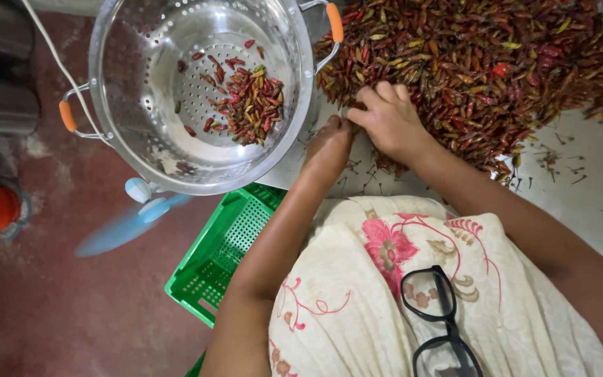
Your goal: Picking dried red chilies from a pile and placing them into a metal colander
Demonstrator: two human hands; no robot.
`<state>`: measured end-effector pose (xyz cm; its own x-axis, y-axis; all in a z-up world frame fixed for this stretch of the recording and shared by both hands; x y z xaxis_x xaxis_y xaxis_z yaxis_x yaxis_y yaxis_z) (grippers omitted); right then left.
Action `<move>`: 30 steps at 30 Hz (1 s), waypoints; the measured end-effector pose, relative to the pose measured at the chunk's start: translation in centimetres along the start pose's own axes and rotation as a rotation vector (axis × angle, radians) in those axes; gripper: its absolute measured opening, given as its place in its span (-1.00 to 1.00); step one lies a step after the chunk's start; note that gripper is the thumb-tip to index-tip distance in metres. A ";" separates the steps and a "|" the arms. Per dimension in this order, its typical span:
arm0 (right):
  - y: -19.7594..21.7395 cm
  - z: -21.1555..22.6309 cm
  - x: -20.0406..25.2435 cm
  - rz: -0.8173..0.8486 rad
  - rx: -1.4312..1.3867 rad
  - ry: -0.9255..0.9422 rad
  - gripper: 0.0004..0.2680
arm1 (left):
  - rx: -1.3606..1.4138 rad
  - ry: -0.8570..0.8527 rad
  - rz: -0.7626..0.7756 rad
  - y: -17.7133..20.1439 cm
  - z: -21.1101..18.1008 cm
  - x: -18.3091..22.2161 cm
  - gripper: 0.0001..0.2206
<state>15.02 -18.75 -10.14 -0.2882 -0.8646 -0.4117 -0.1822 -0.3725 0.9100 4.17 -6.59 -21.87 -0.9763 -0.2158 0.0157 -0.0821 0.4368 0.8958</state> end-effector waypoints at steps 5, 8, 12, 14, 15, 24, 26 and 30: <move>-2.4 -0.2 -0.9 0.021 -0.025 0.053 -0.89 | -0.015 0.046 0.039 4.0 -0.5 2.1 -0.78; -3.6 -0.5 -0.5 0.058 -0.040 0.055 -0.87 | 0.157 0.181 0.148 2.7 2.2 2.6 -0.81; -3.2 -0.8 0.4 0.101 -0.195 -0.032 -0.84 | 0.566 0.278 -0.004 6.7 2.1 3.9 -0.84; -1.5 -0.7 0.6 0.146 -0.240 -0.050 -0.88 | 0.944 0.380 -0.020 3.7 3.4 4.1 -0.81; -0.7 -0.7 0.6 0.185 -0.277 -0.074 -0.90 | 1.320 0.466 -0.036 2.2 4.0 3.9 -0.79; 1.7 0.1 1.5 0.174 -0.320 -0.089 -0.86 | 1.553 0.590 0.036 0.5 1.8 2.6 -0.78; 3.3 0.3 0.9 0.175 -0.338 -0.103 -0.88 | 1.518 0.562 0.079 1.7 1.0 2.4 -0.78; 1.6 -0.2 2.2 0.216 -0.419 -0.145 -0.91 | 1.482 0.509 0.111 3.9 -0.6 2.4 -0.79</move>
<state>14.29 -21.32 -9.59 -0.4113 -0.8921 -0.1870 0.2809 -0.3193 0.9051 1.64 -5.87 -18.05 -0.8483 -0.2521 0.4657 -0.4314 0.8389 -0.3318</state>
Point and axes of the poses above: each hand's wrist, its own x-axis away from the middle knuckle, its own y-axis out of the back of the hand, z = x × y, the point moved 1 cm from there along -x, towards the middle knuckle, and after that the axes turned 8 degrees about x, right-handed, at the moved point
